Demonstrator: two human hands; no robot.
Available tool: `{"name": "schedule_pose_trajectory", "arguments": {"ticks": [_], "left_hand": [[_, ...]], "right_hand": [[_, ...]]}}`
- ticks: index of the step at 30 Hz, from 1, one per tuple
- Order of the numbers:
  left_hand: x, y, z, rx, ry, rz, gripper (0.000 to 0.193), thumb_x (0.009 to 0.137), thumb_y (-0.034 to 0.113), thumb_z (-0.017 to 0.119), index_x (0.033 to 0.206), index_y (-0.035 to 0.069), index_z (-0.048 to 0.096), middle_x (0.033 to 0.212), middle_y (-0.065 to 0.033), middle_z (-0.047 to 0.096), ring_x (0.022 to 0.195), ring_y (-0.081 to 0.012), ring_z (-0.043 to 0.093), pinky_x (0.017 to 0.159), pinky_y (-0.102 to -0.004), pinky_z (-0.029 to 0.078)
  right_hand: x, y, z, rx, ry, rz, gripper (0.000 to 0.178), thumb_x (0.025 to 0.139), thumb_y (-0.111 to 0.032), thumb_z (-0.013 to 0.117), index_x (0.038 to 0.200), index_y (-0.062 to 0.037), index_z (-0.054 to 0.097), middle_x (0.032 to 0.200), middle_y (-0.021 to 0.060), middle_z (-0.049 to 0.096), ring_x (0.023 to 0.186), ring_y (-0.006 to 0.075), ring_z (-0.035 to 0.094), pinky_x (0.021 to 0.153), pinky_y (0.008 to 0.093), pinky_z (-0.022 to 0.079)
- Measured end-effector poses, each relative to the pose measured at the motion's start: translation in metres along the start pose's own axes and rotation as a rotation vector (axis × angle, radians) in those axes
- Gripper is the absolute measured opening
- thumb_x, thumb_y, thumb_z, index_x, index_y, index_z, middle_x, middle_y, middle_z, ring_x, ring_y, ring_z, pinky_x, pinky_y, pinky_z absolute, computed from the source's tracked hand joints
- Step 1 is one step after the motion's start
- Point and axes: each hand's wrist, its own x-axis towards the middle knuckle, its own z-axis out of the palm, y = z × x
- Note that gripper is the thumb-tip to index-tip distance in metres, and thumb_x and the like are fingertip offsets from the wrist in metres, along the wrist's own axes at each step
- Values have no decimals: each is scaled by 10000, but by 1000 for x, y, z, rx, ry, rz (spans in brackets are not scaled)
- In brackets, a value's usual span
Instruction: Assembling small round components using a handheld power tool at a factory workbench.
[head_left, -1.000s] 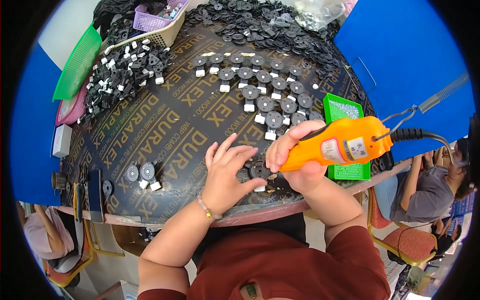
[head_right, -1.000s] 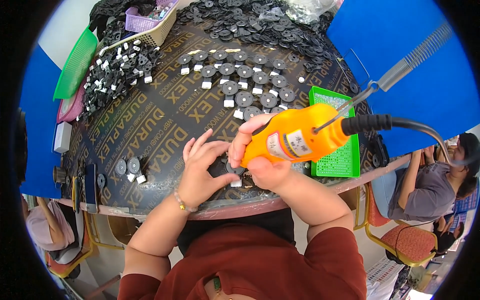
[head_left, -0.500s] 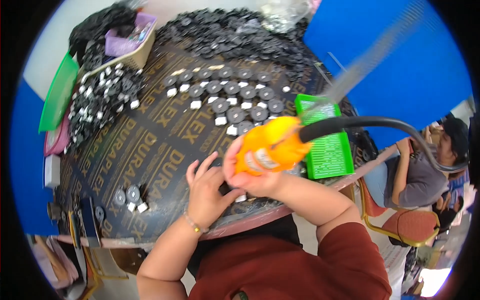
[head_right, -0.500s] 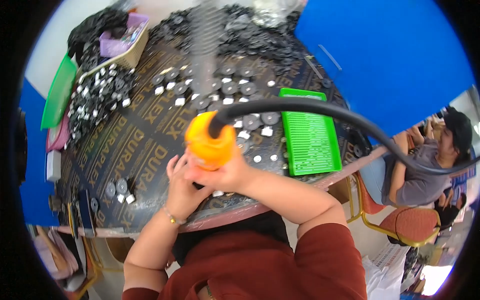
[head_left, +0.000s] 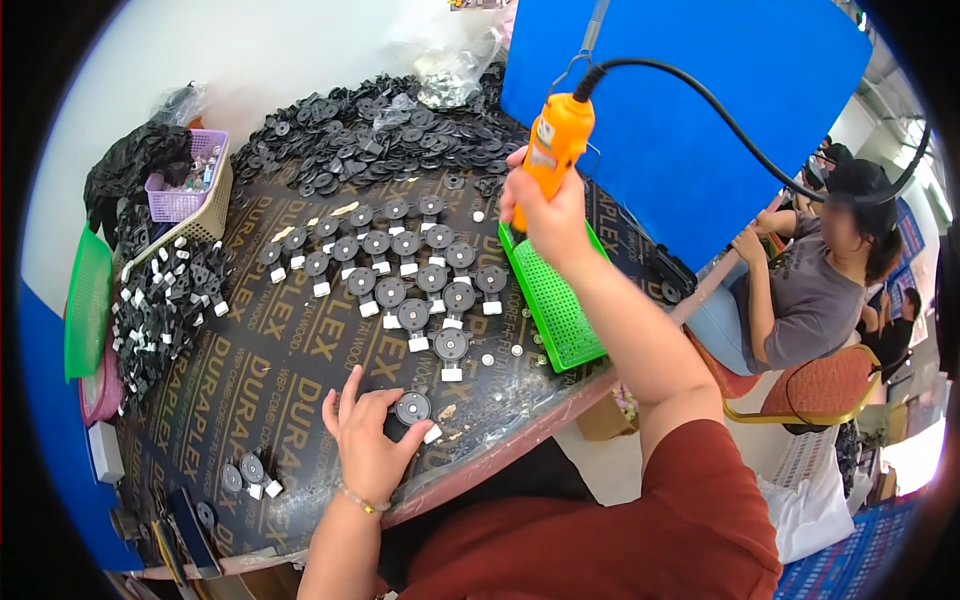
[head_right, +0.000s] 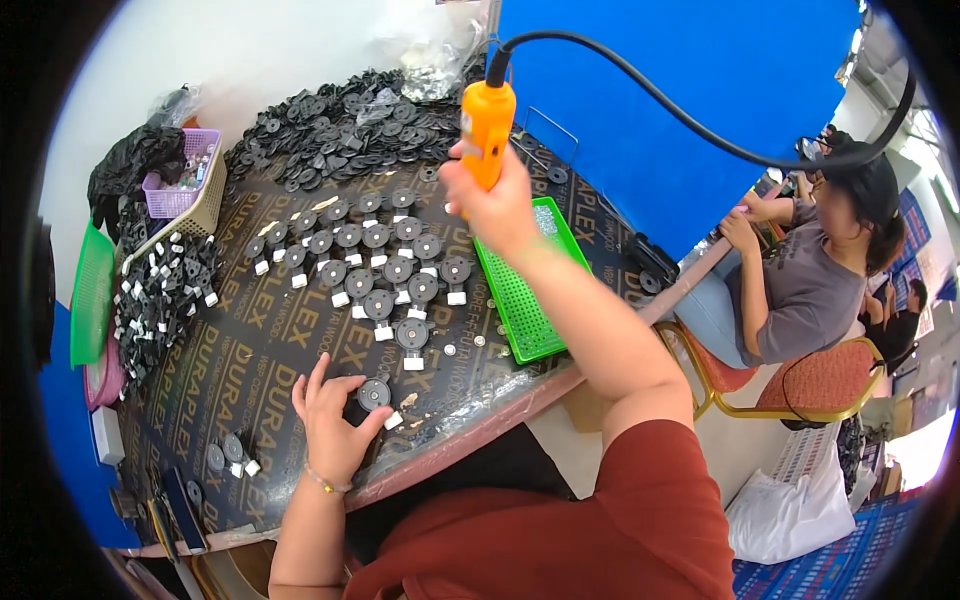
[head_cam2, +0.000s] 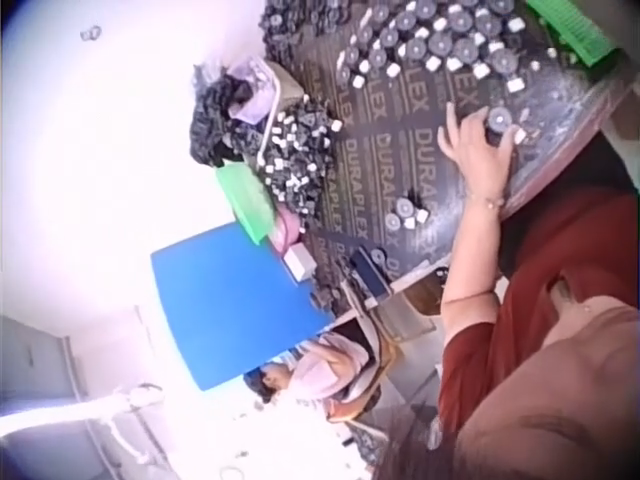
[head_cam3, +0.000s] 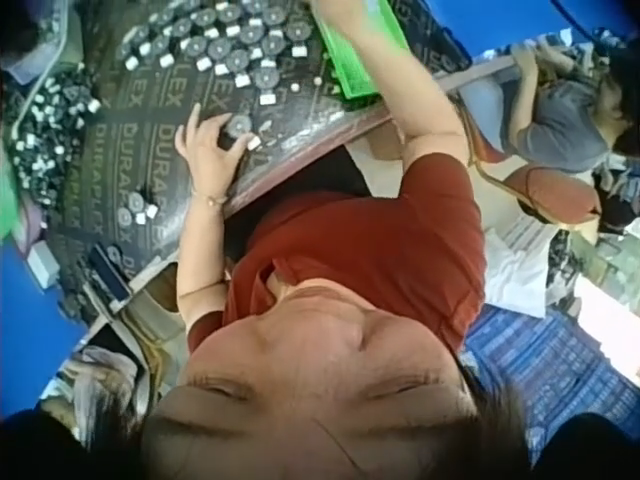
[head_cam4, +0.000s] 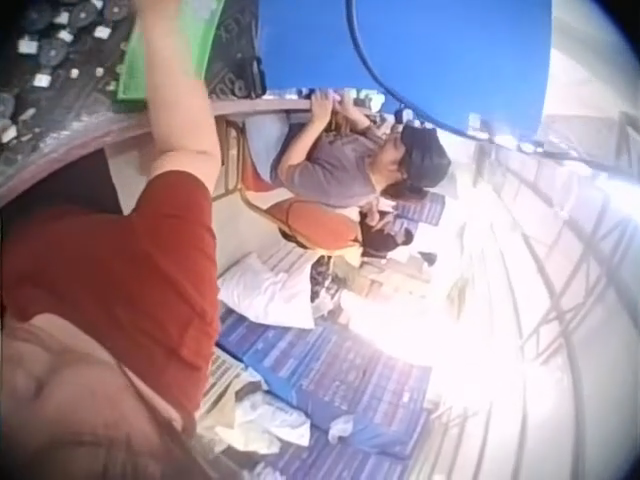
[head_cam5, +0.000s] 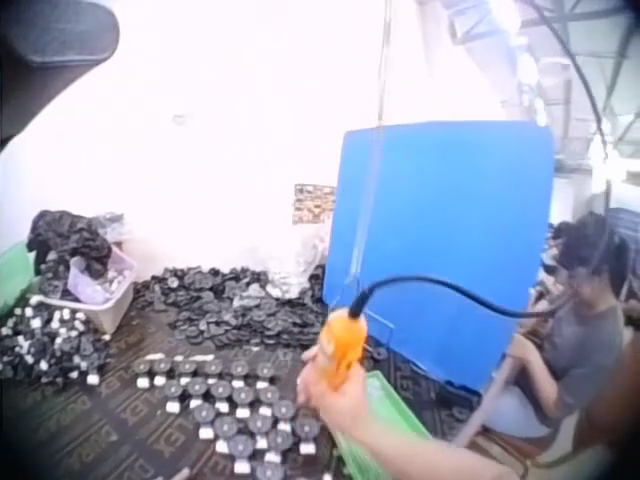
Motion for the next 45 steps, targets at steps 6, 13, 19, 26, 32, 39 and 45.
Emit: {"name": "schedule_pose_trajectory", "arguments": {"ticks": [6,13,19,26,32,39,45], "left_hand": [[2,3,-1,11,0,0,463,616,243,842,1004,78,653,1007,-61,665,1292,-324,448,1098,-522,174],[1,-1,0,39,8,29,447,639,238,821,1025,96,645,1020,-61,648,1292,-339,443,1099,-517,175],[2,-1,2,59,4,38,450,654,271,815,1037,105,648,1028,-53,642,1289,-330,442,1096,-518,178],[0,-1,0,64,-10,35,447,671,303,810,1043,107,659,1036,-51,639,1286,-318,442,1092,-524,184],[-1,-5,0,50,-9,34,444,684,324,799,1045,101,664,1040,-49,641,1288,-307,438,1092,-524,192],[0,-10,1,22,-15,29,444,665,293,813,1052,130,668,1044,-23,644,1295,-269,445,1091,-530,196],[-1,-10,1,26,-12,25,435,665,289,803,1047,130,669,1034,-22,646,1295,-265,446,1087,-531,195]], "right_hand": [[10,51,-42,8,120,40,247,889,-160,657,1034,-40,496,762,22,561,558,102,556,519,248,453],[7,61,-44,-1,87,3,287,921,-250,634,1061,-46,487,717,36,561,590,131,569,548,272,476],[7,61,-45,-25,98,12,287,921,-247,636,1062,-48,485,728,39,564,603,130,572,551,274,478],[5,47,-43,33,118,-54,288,936,-247,612,1076,-37,473,731,41,555,601,131,566,555,273,477],[-31,-14,2,490,-131,-143,372,943,-320,590,1130,-34,444,720,88,557,556,178,557,519,325,490],[-117,-38,79,560,-534,142,590,815,-430,740,1164,-47,458,737,109,586,606,202,597,568,338,515],[-125,-29,98,608,-510,156,541,856,-384,711,1164,-27,446,764,112,577,635,193,595,595,328,505]]}}
